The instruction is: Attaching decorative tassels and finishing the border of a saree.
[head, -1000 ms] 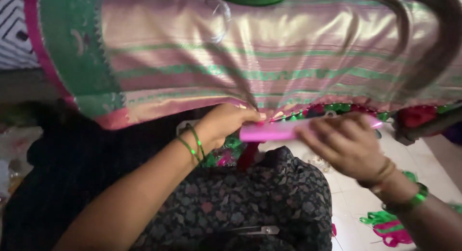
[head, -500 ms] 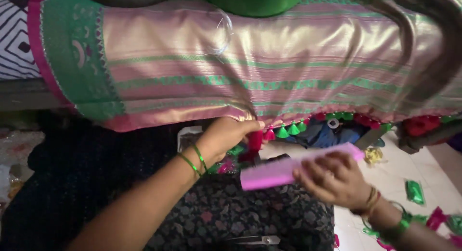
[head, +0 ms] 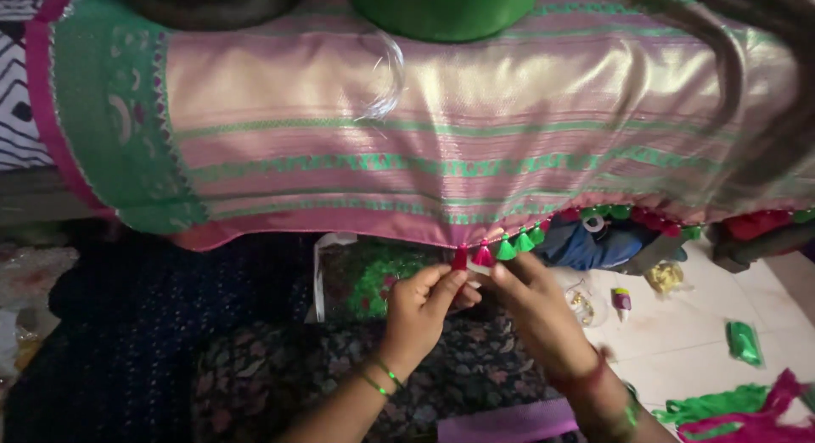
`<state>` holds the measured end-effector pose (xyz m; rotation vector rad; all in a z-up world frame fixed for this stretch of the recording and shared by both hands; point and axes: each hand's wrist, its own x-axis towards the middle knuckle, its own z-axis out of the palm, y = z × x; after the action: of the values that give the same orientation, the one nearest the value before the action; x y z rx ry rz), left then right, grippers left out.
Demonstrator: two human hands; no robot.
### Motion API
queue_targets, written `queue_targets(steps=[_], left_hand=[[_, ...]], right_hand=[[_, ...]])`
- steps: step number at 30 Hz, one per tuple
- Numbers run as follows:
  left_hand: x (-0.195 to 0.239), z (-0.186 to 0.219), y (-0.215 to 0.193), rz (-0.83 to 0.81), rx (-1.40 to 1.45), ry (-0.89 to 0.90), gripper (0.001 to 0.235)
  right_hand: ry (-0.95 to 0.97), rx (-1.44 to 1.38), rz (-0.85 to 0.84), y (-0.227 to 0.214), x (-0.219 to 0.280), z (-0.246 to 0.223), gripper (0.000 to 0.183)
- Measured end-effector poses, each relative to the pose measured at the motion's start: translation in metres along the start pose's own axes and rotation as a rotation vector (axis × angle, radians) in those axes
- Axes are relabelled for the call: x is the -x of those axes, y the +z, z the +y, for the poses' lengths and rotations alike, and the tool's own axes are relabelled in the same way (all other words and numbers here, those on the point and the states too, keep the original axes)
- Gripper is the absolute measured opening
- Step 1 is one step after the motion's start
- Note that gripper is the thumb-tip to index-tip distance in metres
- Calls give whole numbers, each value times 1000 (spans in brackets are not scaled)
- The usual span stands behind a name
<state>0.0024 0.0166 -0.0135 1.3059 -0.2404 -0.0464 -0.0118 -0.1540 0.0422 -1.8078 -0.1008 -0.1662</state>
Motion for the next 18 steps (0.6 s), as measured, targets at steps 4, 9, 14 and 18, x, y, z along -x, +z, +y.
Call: queue_targets(steps=[4,9,14,18], left_hand=[[6,-3,-7,6,-2,29,23],[3,44,-28,-78,-686,-81,26],[-15,37,-20,-50,-311,186,36],[-25,16,-15,-205,192,-46,26]], right_hand=[[217,-936,-460,16,-29,24,35],[299,-738,121,47,-31,-28,18],[21,-317,85,31,-6,64,30],[33,-486,-43,37,2,39,33]])
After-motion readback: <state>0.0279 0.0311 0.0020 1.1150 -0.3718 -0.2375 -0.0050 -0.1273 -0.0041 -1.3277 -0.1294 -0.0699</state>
